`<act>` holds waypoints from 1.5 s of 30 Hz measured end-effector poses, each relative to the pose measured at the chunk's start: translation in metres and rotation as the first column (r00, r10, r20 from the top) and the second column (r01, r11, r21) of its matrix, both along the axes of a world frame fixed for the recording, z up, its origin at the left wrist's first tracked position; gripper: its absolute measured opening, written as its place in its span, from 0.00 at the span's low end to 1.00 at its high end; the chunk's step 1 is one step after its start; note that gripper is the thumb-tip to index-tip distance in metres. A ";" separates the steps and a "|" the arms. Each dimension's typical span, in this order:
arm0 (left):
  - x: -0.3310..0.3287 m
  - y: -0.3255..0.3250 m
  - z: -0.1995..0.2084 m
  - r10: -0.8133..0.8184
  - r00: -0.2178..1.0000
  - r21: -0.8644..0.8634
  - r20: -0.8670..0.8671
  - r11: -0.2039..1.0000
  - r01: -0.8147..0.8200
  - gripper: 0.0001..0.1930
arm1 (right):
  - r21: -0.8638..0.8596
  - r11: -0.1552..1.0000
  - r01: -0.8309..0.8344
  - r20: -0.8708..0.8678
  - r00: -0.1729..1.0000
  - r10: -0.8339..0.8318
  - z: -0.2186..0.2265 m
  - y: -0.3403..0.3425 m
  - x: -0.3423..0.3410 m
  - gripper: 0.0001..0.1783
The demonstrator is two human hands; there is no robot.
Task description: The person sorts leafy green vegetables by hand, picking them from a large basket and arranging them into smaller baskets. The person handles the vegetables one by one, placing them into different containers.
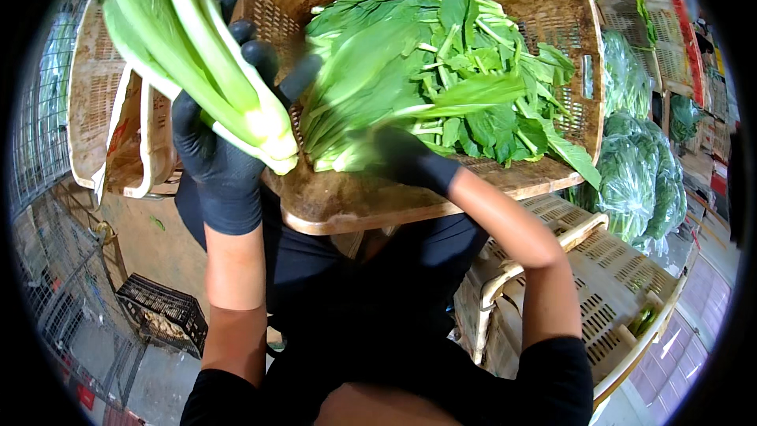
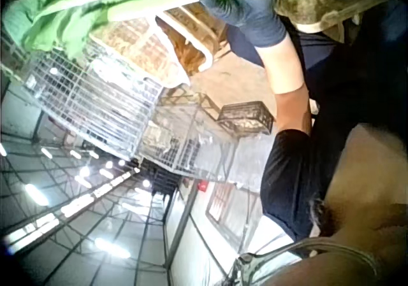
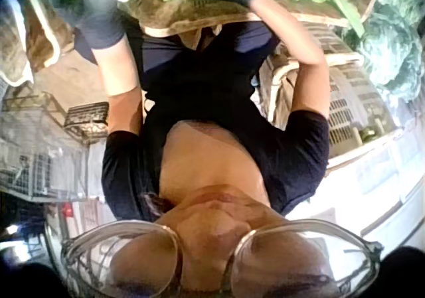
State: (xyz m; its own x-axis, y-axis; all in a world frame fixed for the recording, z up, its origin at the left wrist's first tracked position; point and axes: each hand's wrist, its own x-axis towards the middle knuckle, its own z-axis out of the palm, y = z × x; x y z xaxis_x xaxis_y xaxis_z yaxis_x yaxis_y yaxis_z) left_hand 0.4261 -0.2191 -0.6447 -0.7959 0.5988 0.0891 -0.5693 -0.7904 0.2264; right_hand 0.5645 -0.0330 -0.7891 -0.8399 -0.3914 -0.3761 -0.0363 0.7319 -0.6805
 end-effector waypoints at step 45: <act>0.065 0.038 -0.034 -0.261 0.941 -0.528 0.215 0.779 0.337 0.30 | -0.112 0.993 0.043 -0.655 0.748 -0.107 0.175 -0.003 -0.031 0.25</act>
State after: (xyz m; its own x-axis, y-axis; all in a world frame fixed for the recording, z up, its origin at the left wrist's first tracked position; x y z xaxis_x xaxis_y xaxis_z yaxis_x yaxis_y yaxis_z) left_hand 0.4913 -0.1807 -0.6785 -0.5497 0.7255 -0.4142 -0.8089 -0.3382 0.4810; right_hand 0.5332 -0.0359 -0.6139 -0.8941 -0.3198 0.3134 -0.4464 0.6925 -0.5668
